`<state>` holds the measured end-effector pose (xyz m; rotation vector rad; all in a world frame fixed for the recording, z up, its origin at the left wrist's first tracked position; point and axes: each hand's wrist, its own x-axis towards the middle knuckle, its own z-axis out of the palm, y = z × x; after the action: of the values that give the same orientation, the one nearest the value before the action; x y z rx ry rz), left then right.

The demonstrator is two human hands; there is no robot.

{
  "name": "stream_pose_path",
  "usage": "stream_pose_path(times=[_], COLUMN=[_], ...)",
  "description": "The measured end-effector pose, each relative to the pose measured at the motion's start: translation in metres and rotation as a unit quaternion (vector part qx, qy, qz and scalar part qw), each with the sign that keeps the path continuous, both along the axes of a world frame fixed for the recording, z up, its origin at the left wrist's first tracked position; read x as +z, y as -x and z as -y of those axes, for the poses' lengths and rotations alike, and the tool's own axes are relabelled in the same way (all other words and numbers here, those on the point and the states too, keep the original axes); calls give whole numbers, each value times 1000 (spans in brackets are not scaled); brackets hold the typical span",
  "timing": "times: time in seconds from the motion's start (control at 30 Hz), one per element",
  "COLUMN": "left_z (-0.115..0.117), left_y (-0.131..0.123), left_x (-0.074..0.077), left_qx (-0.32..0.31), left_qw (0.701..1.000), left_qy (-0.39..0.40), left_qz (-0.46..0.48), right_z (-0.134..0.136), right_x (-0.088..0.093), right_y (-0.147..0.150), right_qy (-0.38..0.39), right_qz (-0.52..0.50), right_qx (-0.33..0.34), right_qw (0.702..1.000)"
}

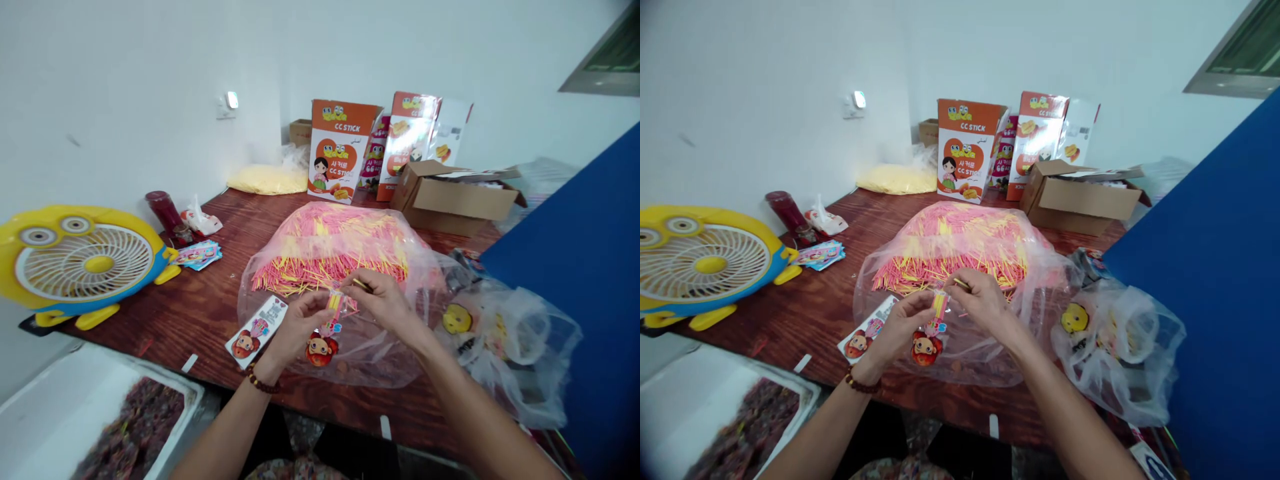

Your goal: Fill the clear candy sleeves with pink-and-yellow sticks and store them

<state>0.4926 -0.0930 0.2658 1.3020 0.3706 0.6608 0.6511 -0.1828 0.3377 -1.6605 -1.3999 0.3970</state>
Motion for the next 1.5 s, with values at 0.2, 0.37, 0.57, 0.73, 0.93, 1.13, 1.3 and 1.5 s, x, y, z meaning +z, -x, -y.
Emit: stream_pose_path(times=[0.2, 0.37, 0.57, 0.73, 0.93, 1.13, 1.3, 1.5], left_z=[-2, 2, 3, 1, 0, -1, 2, 8], left_y=[-1, -2, -1, 0, -3, -3, -4, -1], left_x=[-2, -2, -3, -5, -8, -13, -23, -23], left_qx=[-13, 6, 10, 10, 12, -7, -14, -26], left_qw=[999, 995, 993, 990, 996, 998, 995, 990], left_qy=[-20, -72, -78, -97, -49, -1, 73, 127], left_qz=[-40, -75, -91, -101, -79, -66, -63, -59], right_z=[-1, -6, -13, -13, -12, -14, -22, -39], right_x=[6, 16, 19, 7, -2, -10, -27, -40], right_y=[-14, -30, -28, -21, -24, -29, -16, -10], right_qy=[49, 149, 147, 179, 118, 18, -20, -111], right_qz=[39, 40, 30, 77, 63, -53, -239, -439], right_qx=[22, 85, 128, 104, 85, 72, 25, -48], right_qw=[998, 984, 980, 975, 987, 996, 970, 890])
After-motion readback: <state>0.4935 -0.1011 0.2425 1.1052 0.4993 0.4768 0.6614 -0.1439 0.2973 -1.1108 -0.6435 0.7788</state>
